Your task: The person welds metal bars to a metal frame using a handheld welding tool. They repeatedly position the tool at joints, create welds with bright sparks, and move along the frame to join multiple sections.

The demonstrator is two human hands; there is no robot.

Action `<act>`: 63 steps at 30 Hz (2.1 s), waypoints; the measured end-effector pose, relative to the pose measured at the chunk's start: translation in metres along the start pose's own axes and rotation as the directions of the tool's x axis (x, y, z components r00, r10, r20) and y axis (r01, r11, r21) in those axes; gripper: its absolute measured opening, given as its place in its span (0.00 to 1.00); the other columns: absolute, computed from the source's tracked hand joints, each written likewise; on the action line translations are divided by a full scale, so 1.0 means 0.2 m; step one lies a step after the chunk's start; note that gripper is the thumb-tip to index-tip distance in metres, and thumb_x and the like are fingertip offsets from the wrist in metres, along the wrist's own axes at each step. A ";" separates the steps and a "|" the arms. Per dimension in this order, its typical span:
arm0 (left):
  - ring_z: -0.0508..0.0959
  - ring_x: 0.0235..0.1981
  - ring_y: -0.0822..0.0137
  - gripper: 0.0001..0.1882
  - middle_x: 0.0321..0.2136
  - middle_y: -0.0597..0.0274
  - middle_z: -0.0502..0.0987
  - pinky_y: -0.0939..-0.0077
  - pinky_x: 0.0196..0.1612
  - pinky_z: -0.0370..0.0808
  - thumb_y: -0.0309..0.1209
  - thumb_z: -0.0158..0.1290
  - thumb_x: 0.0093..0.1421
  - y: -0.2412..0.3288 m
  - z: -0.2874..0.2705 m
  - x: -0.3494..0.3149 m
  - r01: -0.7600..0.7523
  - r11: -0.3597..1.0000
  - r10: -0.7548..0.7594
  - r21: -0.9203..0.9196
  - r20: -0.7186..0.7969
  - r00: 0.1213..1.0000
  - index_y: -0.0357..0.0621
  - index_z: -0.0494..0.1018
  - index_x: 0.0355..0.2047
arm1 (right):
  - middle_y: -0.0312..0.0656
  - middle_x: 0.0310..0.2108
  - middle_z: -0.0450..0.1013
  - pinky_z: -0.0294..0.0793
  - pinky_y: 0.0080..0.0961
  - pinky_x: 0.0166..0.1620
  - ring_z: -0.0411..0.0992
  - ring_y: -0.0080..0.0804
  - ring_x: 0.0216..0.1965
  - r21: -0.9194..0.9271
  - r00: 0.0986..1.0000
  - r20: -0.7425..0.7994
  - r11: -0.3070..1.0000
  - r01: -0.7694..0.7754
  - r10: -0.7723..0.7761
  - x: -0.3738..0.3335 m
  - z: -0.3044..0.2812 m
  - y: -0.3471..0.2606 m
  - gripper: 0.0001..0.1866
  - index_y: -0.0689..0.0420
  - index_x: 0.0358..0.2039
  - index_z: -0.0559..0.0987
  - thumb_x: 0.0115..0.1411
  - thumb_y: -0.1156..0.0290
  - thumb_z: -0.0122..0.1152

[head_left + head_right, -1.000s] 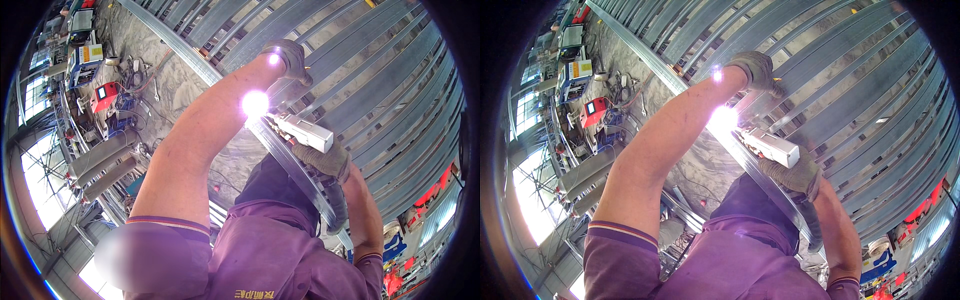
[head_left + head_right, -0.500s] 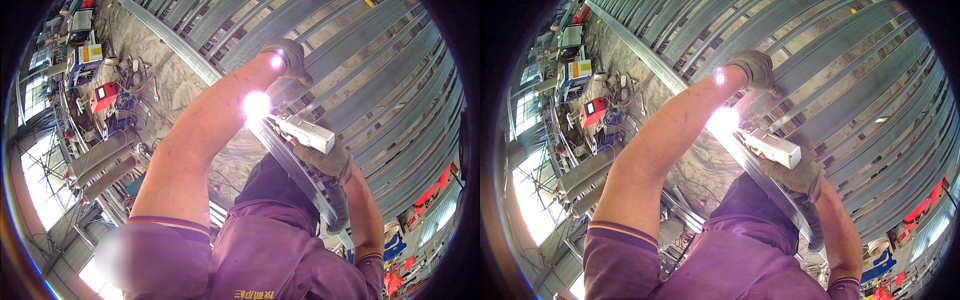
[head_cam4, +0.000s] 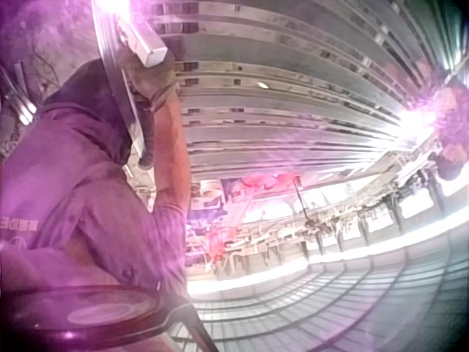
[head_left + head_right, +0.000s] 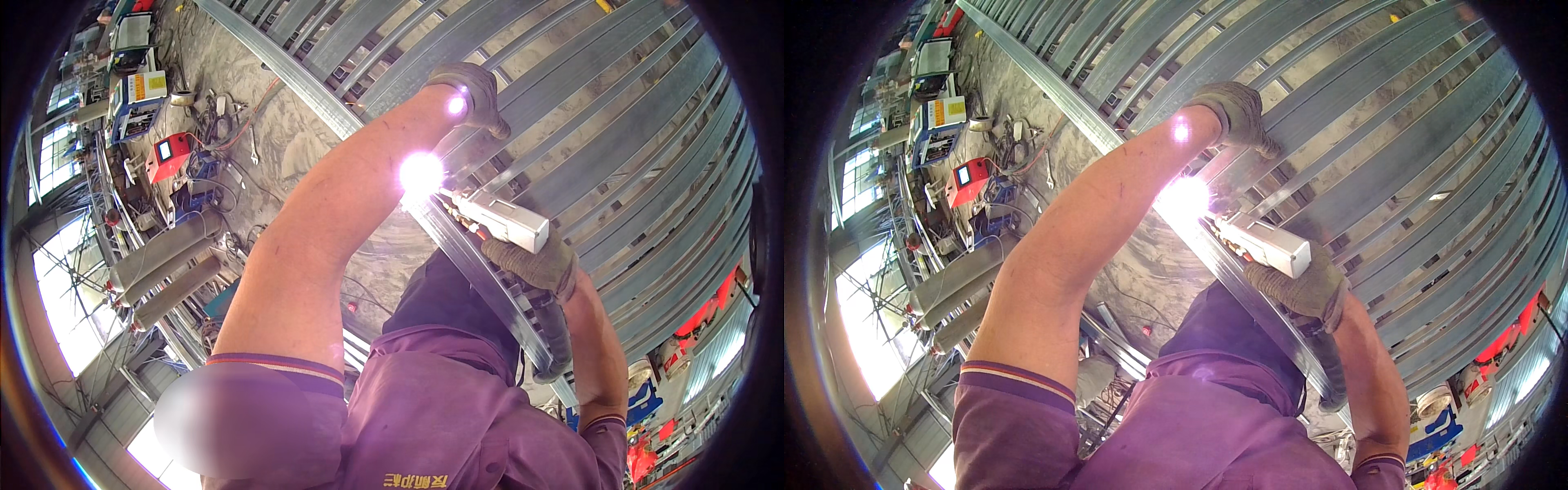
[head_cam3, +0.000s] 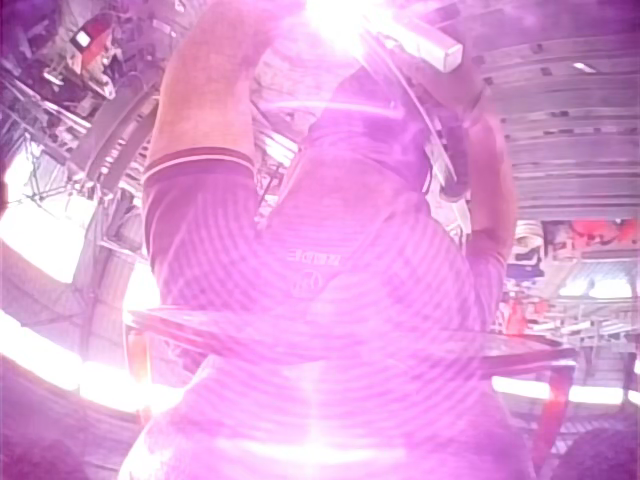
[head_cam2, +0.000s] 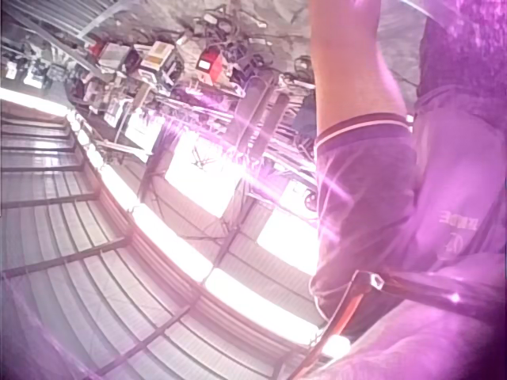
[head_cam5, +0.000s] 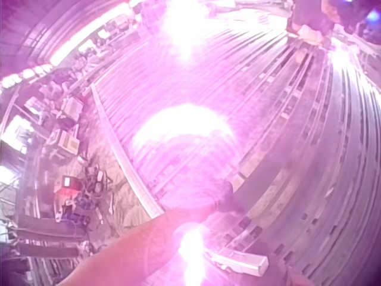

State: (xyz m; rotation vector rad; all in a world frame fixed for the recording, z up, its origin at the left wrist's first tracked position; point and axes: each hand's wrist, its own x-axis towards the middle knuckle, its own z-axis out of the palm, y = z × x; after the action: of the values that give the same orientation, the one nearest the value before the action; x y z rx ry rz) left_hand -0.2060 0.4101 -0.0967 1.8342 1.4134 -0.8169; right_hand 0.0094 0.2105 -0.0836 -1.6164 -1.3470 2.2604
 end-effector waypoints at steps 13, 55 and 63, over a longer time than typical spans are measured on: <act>0.90 0.51 0.50 0.43 0.47 0.49 0.91 0.52 0.57 0.85 0.70 0.69 0.59 -0.02 0.02 0.03 -0.031 0.999 0.032 0.014 -0.032 0.999 0.39 0.91 0.52 | 0.37 0.44 0.88 0.84 0.25 0.39 0.82 0.20 0.39 0.032 1.000 -0.009 0.999 0.014 -0.014 -0.01 0.00 0.03 0.29 0.55 0.64 0.85 0.66 0.61 0.84; 0.90 0.52 0.50 0.43 0.48 0.48 0.91 0.53 0.56 0.85 0.66 0.72 0.57 -0.02 0.01 0.03 -0.041 0.999 0.040 -0.004 -0.036 0.999 0.38 0.88 0.56 | 0.38 0.45 0.89 0.85 0.26 0.41 0.82 0.21 0.38 0.071 0.999 0.027 0.997 0.028 -0.030 -0.07 -0.05 0.05 0.31 0.56 0.65 0.86 0.66 0.57 0.84; 0.91 0.51 0.51 0.42 0.49 0.49 0.91 0.54 0.56 0.85 0.66 0.71 0.58 -0.02 0.00 0.01 -0.050 0.999 0.050 -0.013 -0.010 0.999 0.40 0.89 0.55 | 0.41 0.44 0.90 0.86 0.27 0.43 0.83 0.22 0.41 0.036 0.995 0.018 0.995 0.094 -0.095 -0.08 -0.04 0.04 0.28 0.57 0.62 0.87 0.66 0.58 0.83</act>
State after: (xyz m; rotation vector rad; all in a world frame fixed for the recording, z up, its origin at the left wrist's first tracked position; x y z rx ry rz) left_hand -0.2092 0.4117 -0.1001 1.8582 1.3705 -0.7719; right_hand 0.0267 0.2035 -0.0775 -1.4901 -1.3497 2.2389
